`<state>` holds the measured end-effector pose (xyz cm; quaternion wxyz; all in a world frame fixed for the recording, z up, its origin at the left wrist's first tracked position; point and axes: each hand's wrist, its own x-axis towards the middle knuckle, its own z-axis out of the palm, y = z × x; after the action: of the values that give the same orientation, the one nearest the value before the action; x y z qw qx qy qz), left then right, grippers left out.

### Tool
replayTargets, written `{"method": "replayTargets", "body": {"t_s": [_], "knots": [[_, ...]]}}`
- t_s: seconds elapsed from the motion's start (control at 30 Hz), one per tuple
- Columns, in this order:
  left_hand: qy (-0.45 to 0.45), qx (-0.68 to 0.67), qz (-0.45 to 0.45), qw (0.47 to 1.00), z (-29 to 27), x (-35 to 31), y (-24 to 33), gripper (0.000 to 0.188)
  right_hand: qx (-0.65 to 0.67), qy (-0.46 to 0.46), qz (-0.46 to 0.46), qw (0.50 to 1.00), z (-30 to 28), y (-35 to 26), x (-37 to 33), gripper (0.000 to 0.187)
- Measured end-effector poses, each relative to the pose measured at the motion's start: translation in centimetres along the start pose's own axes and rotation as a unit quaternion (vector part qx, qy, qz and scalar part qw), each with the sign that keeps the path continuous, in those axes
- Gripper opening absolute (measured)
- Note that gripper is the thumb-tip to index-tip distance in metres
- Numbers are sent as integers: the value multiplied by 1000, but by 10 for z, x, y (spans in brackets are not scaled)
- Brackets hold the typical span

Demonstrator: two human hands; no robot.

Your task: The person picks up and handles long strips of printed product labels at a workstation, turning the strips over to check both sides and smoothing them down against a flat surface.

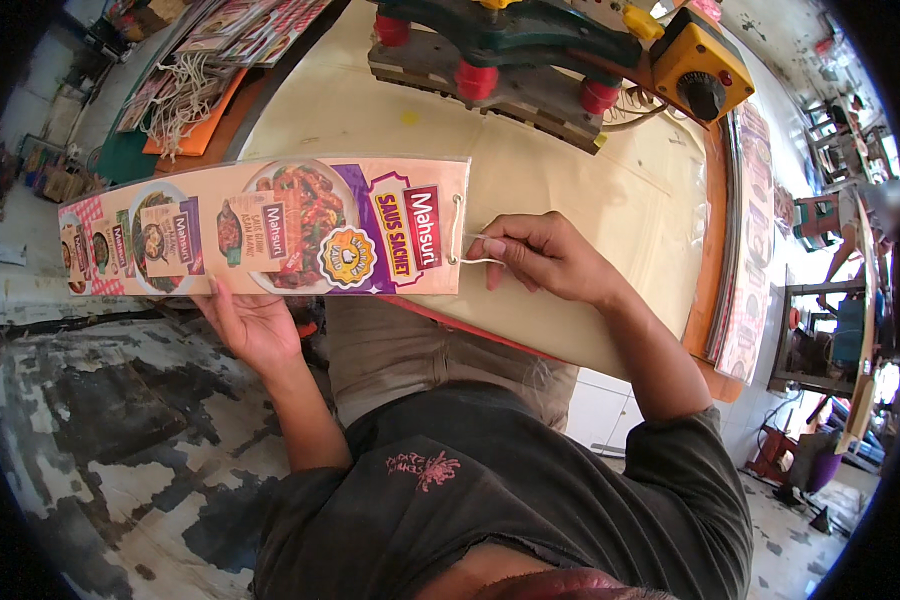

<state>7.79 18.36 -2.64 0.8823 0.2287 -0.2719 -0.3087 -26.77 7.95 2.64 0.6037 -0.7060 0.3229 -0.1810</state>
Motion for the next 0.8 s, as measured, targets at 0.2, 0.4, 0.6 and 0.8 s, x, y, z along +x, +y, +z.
{"method": "replayTargets", "body": {"t_s": [0.2,0.4,0.6,0.8], "knots": [[-6,9,4,1000,-2,3,-2,54,-16,60,-114,992,-6,12,2,24],[45,46,-8,998,-5,-1,-7,52,3,100,-242,965,-11,10,-1,24],[75,84,-35,993,8,-2,-9,54,152,14,-188,970,-18,7,-8,24],[59,68,-52,995,8,-3,-12,55,250,-37,-207,945,-12,14,-7,24]]}}
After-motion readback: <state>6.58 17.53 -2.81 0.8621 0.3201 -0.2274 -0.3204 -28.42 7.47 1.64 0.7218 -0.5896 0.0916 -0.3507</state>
